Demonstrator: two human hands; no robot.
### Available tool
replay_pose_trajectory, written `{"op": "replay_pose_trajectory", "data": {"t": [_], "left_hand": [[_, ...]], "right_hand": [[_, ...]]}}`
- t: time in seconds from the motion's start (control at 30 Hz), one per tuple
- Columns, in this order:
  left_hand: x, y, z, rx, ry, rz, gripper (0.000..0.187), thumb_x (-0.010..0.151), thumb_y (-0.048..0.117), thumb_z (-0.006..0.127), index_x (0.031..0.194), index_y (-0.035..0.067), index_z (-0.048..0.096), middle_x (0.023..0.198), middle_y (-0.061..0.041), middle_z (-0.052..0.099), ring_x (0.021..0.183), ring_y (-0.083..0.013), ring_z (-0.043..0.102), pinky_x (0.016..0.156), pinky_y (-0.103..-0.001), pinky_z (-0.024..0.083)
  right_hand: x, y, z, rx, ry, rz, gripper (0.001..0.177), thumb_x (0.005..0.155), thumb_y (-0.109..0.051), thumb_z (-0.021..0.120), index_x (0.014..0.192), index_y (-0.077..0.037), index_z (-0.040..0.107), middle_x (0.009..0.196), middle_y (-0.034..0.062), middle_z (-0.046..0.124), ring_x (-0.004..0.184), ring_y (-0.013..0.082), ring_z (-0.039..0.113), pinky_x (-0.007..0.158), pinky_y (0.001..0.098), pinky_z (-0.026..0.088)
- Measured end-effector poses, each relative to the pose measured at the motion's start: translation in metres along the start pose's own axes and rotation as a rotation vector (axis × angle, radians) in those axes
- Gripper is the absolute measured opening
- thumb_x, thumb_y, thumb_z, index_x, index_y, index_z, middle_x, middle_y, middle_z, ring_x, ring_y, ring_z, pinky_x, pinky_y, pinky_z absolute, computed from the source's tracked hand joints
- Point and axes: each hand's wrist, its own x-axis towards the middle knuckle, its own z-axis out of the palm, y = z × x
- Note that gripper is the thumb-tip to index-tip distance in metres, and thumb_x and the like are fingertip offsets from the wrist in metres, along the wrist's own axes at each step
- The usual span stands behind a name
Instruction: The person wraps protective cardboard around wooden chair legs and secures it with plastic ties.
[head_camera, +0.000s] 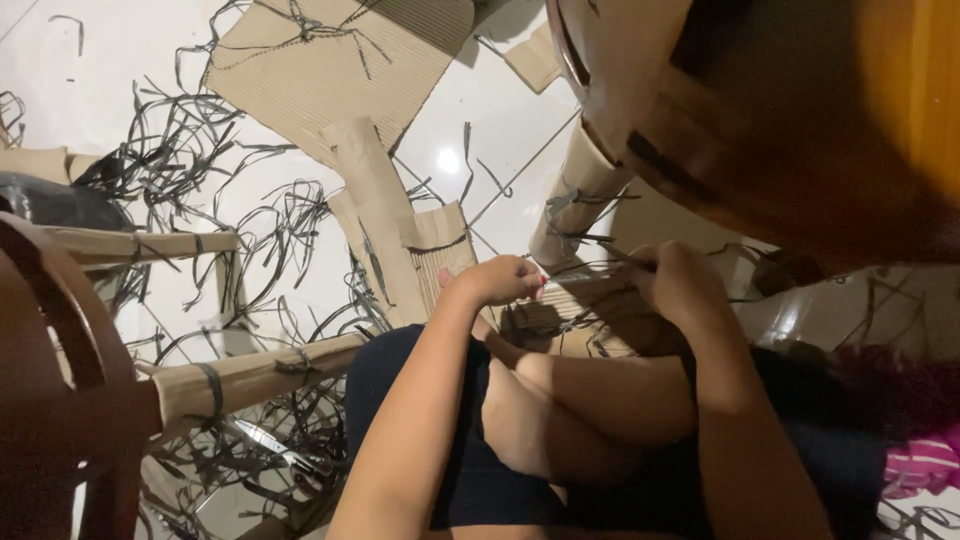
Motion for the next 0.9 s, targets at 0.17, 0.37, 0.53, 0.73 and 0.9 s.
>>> {"op": "replay_pose_trajectory", "data": {"t": [0.17, 0.37, 0.53, 0.73, 0.9], "left_hand": [[0.035, -0.022, 0.006, 0.242, -0.200, -0.179, 0.036, 0.093, 0.026, 0.062, 0.124, 0.012, 0.075, 0.123, -0.017, 0.073, 0.126, -0.0382, 0.063, 0.113, -0.053, 0.040], [0.051, -0.034, 0.012, 0.325, -0.349, -0.345, 0.048, 0.081, 0.035, 0.080, 0.124, 0.015, 0.074, 0.130, -0.013, 0.071, 0.142, -0.0391, 0.048, 0.116, -0.068, -0.019], [0.078, -0.077, 0.026, 0.140, 0.154, -0.319, 0.079, 0.087, 0.056, 0.071, 0.148, 0.010, 0.052, 0.147, -0.023, 0.053, 0.134, -0.0450, 0.053, 0.106, -0.065, 0.042], [0.077, -0.064, 0.015, -0.071, 0.473, 0.084, 0.068, 0.096, 0.025, 0.065, 0.155, 0.005, 0.038, 0.151, -0.026, 0.046, 0.148, -0.0407, 0.038, 0.121, -0.053, 0.033], [0.063, -0.042, 0.006, -0.190, 0.519, 0.186, 0.066, 0.097, 0.005, 0.056, 0.159, 0.006, 0.032, 0.153, -0.032, 0.040, 0.148, -0.0455, 0.035, 0.120, -0.057, 0.032]], "right_hand": [[0.050, 0.051, 0.004, -0.181, 0.118, -0.006, 0.035, 0.093, -0.031, 0.066, 0.127, -0.029, 0.077, 0.105, 0.0073, 0.079, 0.100, 0.0304, 0.075, 0.084, 0.0494, 0.061], [0.050, 0.065, -0.013, -0.165, 0.616, -0.209, 0.018, 0.098, -0.012, 0.063, 0.095, -0.015, 0.081, 0.065, 0.0020, 0.064, 0.051, 0.0210, 0.056, 0.058, 0.0278, 0.053], [0.042, 0.052, -0.020, 0.069, 0.496, -0.199, 0.021, 0.104, -0.007, 0.062, 0.097, 0.003, 0.078, 0.070, 0.0183, 0.068, 0.056, 0.0317, 0.063, 0.055, 0.0371, 0.054], [0.100, 0.063, 0.017, 0.222, 0.298, -0.094, 0.029, 0.100, -0.011, 0.062, 0.091, 0.014, 0.072, 0.076, 0.0296, 0.068, 0.079, 0.0427, 0.070, 0.070, 0.0540, 0.055], [0.116, 0.046, 0.055, 0.536, 0.396, -0.442, 0.020, 0.109, -0.016, 0.065, 0.105, 0.001, 0.076, 0.084, 0.0203, 0.069, 0.081, 0.0324, 0.065, 0.071, 0.0446, 0.049]]}}
